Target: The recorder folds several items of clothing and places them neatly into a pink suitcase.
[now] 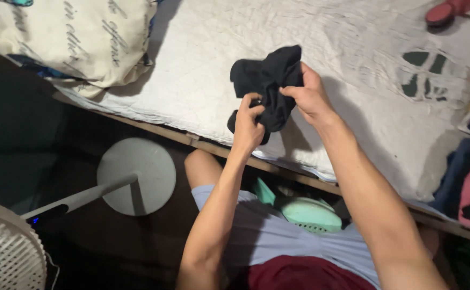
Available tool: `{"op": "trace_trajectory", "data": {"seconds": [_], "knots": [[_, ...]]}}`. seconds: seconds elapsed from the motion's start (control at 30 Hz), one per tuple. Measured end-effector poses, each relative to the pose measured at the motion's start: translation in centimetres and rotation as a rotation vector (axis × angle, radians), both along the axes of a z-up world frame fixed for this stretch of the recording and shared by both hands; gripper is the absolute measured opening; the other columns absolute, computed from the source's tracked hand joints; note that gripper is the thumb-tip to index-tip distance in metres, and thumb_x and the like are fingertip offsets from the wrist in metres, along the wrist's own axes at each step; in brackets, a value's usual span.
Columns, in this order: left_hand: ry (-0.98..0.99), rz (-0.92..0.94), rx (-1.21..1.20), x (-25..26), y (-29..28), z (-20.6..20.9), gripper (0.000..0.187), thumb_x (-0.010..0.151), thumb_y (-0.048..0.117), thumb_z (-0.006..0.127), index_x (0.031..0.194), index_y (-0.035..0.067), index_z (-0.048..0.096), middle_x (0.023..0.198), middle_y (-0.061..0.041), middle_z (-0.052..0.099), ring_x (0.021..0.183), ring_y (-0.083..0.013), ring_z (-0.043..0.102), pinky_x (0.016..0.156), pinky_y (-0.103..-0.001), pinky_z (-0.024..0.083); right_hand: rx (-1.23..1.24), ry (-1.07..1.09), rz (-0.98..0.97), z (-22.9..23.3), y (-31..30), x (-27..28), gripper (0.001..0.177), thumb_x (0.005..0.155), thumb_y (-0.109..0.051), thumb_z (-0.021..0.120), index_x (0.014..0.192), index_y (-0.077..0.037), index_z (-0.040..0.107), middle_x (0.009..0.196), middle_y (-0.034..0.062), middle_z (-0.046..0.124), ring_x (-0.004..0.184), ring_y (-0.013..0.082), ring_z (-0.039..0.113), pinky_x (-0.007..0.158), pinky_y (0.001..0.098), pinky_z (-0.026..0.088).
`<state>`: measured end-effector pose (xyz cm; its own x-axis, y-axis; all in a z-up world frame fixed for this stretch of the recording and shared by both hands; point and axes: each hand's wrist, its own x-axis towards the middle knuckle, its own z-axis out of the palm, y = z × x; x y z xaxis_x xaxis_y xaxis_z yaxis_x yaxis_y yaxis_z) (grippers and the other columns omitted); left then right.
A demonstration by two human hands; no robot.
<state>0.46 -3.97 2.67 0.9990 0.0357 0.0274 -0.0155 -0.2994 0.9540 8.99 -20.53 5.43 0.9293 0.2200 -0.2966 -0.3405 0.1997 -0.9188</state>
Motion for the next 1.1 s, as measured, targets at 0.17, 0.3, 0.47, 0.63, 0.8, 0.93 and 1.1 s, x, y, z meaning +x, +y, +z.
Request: {"op": "trace_trajectory", "data": {"seconds": [0.17, 0.3, 0.47, 0.63, 0.8, 0.93, 1.1], "knots": [[-0.049, -0.029, -0.043, 1.3, -4.1, 0.1, 0.029, 0.072, -0.017, 0.056, 0.093, -0.002, 0.071, 0.125, -0.014, 0.062, 0.112, -0.0346, 0.066, 0.091, -0.035, 0.054, -0.29, -0.112, -0.061, 1.1, -4.8, -1.0, 0.04, 0.078, 0.015, 0.067, 0.116, 0.002, 0.064, 0.108, 0.0034, 0.07, 0.1, 0.0123, 0.067, 0.09, 0.0278, 0.055], [-0.142, -0.066, -0.035, 2.4, -7.4, 1.8, 0.02, 0.073, -0.015, 0.066, 0.089, -0.002, 0.069, 0.123, -0.016, 0.059, 0.109, -0.0357, 0.065, 0.091, -0.037, 0.053, -0.297, -0.325, -0.095, 4.2, -7.7, -2.1, 0.046, 0.075, 0.015, 0.065, 0.119, 0.003, 0.064, 0.112, 0.0019, 0.07, 0.104, 0.0105, 0.066, 0.094, 0.0264, 0.054], [-0.234, -0.111, 0.037, 3.4, -10.6, 0.7, 0.023, 0.066, -0.013, 0.064, 0.088, -0.004, 0.065, 0.141, -0.025, 0.048, 0.124, -0.0446, 0.055, 0.102, -0.043, 0.047, -0.598, -0.397, -0.049, 6.2, -12.0, -3.9, 0.03, 0.086, 0.012, 0.062, 0.114, 0.001, 0.069, 0.099, 0.0056, 0.069, 0.09, 0.014, 0.059, 0.082, 0.0284, 0.048], [-0.307, -0.149, 0.29, 1.2, -10.7, 1.4, 0.033, 0.061, -0.001, 0.074, 0.094, 0.0, 0.077, 0.138, -0.029, 0.047, 0.126, -0.0547, 0.039, 0.102, -0.057, 0.029, -0.589, -0.714, 0.222, 7.0, -14.0, -6.3, 0.038, 0.068, 0.016, 0.042, 0.087, -0.001, 0.07, 0.094, 0.0121, 0.072, 0.118, 0.0286, 0.064, 0.101, 0.0339, 0.049], [-0.031, -0.158, 0.255, -2.4, -9.4, -2.5, 0.025, 0.079, -0.004, 0.063, 0.096, 0.008, 0.077, 0.123, -0.014, 0.066, 0.119, -0.0363, 0.061, 0.104, -0.044, 0.051, -0.618, -0.396, 0.473, 5.3, -15.1, -8.8, 0.038, 0.063, 0.01, 0.044, 0.081, -0.003, 0.075, 0.095, 0.012, 0.076, 0.096, 0.0236, 0.071, 0.086, 0.0353, 0.055], [0.061, -0.166, 0.051, -3.8, -8.6, -2.2, 0.028, 0.089, -0.002, 0.06, 0.115, 0.005, 0.067, 0.123, -0.016, 0.062, 0.113, -0.0322, 0.066, 0.094, -0.039, 0.058, -0.679, -0.161, 0.404, 3.9, -15.2, -10.1, 0.03, 0.075, 0.009, 0.047, 0.084, -0.002, 0.073, 0.088, 0.0111, 0.078, 0.086, 0.0212, 0.073, 0.08, 0.0343, 0.056], [0.196, -0.094, -0.406, -4.2, -9.4, -2.2, 0.046, 0.095, -0.001, 0.067, 0.135, 0.006, 0.045, 0.132, -0.011, 0.056, 0.112, -0.0201, 0.068, 0.086, -0.032, 0.059, -0.476, -0.194, 0.138, 2.3, -14.6, -11.6, 0.023, 0.091, 0.002, 0.057, 0.115, 0.001, 0.06, 0.105, 0.0081, 0.068, 0.085, 0.0153, 0.072, 0.074, 0.0276, 0.056]]}}
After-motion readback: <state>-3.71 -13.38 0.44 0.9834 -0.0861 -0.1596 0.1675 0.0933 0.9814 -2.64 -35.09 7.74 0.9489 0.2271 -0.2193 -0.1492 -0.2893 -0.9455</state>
